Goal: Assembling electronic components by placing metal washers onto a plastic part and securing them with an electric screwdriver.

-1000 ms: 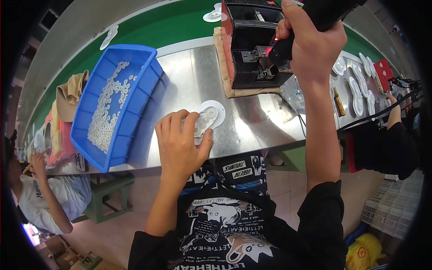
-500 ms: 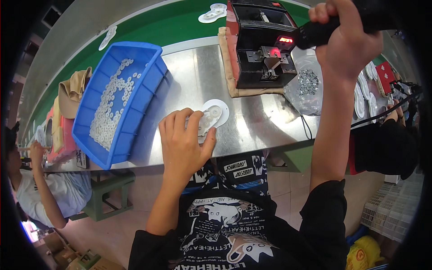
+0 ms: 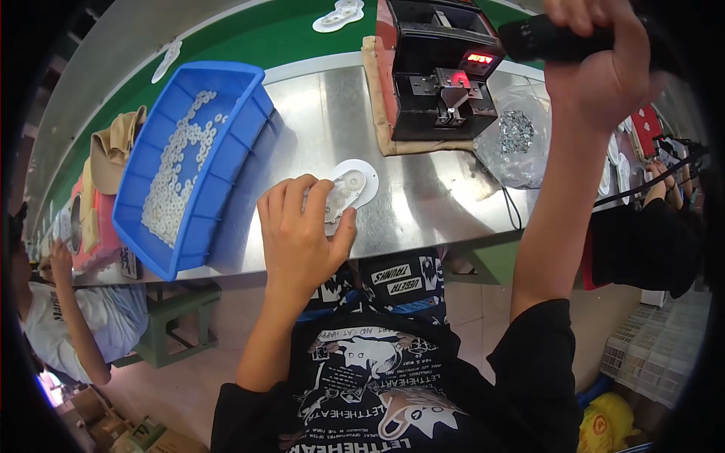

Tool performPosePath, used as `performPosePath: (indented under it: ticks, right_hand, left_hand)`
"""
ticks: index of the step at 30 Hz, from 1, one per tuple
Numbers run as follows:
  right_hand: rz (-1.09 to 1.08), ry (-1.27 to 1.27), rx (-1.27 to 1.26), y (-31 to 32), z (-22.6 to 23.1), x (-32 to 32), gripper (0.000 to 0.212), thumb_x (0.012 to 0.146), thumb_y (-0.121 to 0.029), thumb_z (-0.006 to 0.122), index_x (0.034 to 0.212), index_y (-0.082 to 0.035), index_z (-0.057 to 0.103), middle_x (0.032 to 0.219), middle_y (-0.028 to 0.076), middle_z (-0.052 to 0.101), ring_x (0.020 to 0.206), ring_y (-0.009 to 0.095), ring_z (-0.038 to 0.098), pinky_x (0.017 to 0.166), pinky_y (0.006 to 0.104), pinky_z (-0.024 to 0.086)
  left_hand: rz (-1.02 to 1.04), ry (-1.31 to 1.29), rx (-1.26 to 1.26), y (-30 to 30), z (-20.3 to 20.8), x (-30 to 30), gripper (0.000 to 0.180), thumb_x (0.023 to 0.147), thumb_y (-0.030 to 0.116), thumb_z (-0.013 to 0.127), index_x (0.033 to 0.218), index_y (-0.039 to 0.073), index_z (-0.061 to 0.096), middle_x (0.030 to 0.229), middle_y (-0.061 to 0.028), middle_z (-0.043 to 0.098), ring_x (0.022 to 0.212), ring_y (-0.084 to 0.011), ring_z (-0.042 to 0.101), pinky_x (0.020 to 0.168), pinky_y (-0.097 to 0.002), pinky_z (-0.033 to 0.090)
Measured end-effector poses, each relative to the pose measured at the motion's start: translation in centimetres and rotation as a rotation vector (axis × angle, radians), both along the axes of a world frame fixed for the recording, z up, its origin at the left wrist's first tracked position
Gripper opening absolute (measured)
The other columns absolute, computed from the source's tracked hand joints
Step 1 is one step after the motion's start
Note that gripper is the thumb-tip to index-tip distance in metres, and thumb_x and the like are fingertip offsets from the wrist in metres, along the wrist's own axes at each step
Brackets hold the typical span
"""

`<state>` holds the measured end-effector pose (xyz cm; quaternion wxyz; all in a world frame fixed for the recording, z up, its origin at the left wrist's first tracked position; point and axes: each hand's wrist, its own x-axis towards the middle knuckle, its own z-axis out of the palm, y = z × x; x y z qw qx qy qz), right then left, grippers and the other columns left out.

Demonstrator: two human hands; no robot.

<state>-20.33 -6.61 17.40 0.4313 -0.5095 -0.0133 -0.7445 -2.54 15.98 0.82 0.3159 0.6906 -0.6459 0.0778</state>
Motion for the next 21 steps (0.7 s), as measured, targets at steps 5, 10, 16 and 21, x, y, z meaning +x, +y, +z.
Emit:
performPosePath:
  ticks: [5, 10, 16, 21]
  right_hand:
    - [-0.044, 0.403, 0.072, 3.4, -1.6, 3.0, 0.026, 0.088, 0.004, 0.065, 0.112, 0.006, 0.055, 0.069, 0.007, 0.058, 0.046, 0.015, 0.054, 0.046, 0.0301, 0.046]
    - [-0.042, 0.438, 0.1, 2.8, -4.4, 2.9, 0.023, 0.087, 0.007, 0.066, 0.106, 0.004, 0.055, 0.067, 0.005, 0.057, 0.047, 0.012, 0.054, 0.047, 0.0272, 0.046]
    - [0.077, 0.422, 0.03, 5.5, -5.8, 2.8, 0.031, 0.093, 0.003, 0.066, 0.123, 0.006, 0.058, 0.075, 0.008, 0.06, 0.052, 0.012, 0.052, 0.054, 0.0325, 0.047]
    - [0.187, 0.38, 0.076, 8.9, -6.8, 5.4, 0.033, 0.092, 0.007, 0.063, 0.124, 0.01, 0.055, 0.075, 0.007, 0.061, 0.051, 0.013, 0.055, 0.052, 0.0324, 0.048]
  left_hand:
    - [0.025, -0.003, -0.006, 0.4, -0.6, 0.6, 0.037, 0.078, 0.022, 0.078, 0.108, 0.002, 0.068, 0.111, -0.0132, 0.063, 0.106, -0.0347, 0.056, 0.095, -0.0476, 0.041]
    - [0.041, 0.003, 0.009, 0.5, -0.5, 0.5, 0.038, 0.077, 0.022, 0.078, 0.107, 0.002, 0.068, 0.112, -0.0138, 0.062, 0.106, -0.0343, 0.056, 0.095, -0.0474, 0.041]
    - [0.125, 0.001, 0.014, 0.6, -0.4, 0.6, 0.042, 0.077, 0.028, 0.079, 0.108, 0.001, 0.068, 0.116, -0.0149, 0.059, 0.112, -0.0358, 0.052, 0.098, -0.0489, 0.037]
    - [0.085, 0.041, 0.025, 0.6, -0.7, 0.7, 0.044, 0.078, 0.031, 0.078, 0.108, 0.0, 0.067, 0.115, -0.0164, 0.058, 0.113, -0.0364, 0.051, 0.098, -0.0489, 0.037]
